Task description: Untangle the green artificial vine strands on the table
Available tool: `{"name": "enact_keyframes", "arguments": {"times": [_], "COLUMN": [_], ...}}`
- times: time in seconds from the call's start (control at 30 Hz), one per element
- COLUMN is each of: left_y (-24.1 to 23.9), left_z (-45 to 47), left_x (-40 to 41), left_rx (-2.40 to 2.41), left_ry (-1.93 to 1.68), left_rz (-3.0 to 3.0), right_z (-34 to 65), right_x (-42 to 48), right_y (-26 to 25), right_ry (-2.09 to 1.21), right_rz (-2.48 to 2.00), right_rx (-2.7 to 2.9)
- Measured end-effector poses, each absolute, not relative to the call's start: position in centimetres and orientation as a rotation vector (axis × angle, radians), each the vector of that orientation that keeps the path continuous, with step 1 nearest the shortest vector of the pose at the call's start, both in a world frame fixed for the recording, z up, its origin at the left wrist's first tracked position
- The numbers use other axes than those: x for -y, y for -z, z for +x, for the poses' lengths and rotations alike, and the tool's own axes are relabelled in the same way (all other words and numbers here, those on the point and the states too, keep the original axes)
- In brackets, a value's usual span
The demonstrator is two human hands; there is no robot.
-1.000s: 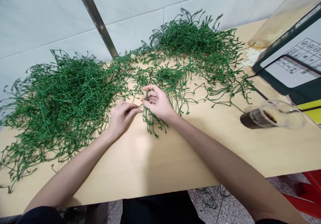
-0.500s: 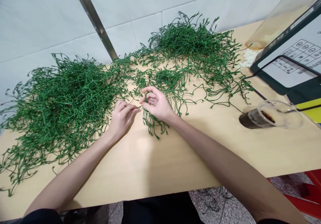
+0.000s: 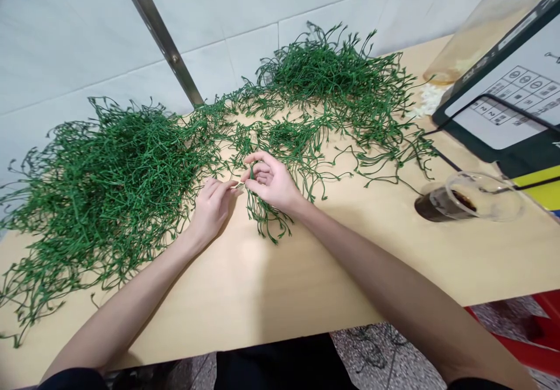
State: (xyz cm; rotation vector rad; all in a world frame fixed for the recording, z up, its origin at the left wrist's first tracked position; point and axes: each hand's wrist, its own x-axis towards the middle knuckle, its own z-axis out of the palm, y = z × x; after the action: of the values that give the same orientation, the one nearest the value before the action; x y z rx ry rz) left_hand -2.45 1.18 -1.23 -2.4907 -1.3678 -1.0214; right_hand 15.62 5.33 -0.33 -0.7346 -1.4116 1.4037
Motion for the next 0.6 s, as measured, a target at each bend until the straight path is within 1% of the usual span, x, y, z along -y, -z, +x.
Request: {"name": "enact_keyframes", "arguments": {"times": [0.23, 0.43, 0.6], "left_y": [1.19, 0.76, 1.01], "left_z": [-2.59, -2.30, -2.39], "left_x": [-0.97, -0.60, -0.56], "left_rx": [1.393, 1.367, 1.446], "left_ry": [0.874, 0.919, 0.814], "left_rz": [-2.428, -2.393, -2.356], "right_z": [15.62, 15.69, 15.66], "right_x": [-5.23, -5.25, -5.17], "right_y": [0.33, 0.37, 0.30], "right_ry": [-1.402, -1.418, -1.428], "right_rz": [-0.733, -0.716, -0.727], "right_rx": [1.441, 1.450, 1.439]}}
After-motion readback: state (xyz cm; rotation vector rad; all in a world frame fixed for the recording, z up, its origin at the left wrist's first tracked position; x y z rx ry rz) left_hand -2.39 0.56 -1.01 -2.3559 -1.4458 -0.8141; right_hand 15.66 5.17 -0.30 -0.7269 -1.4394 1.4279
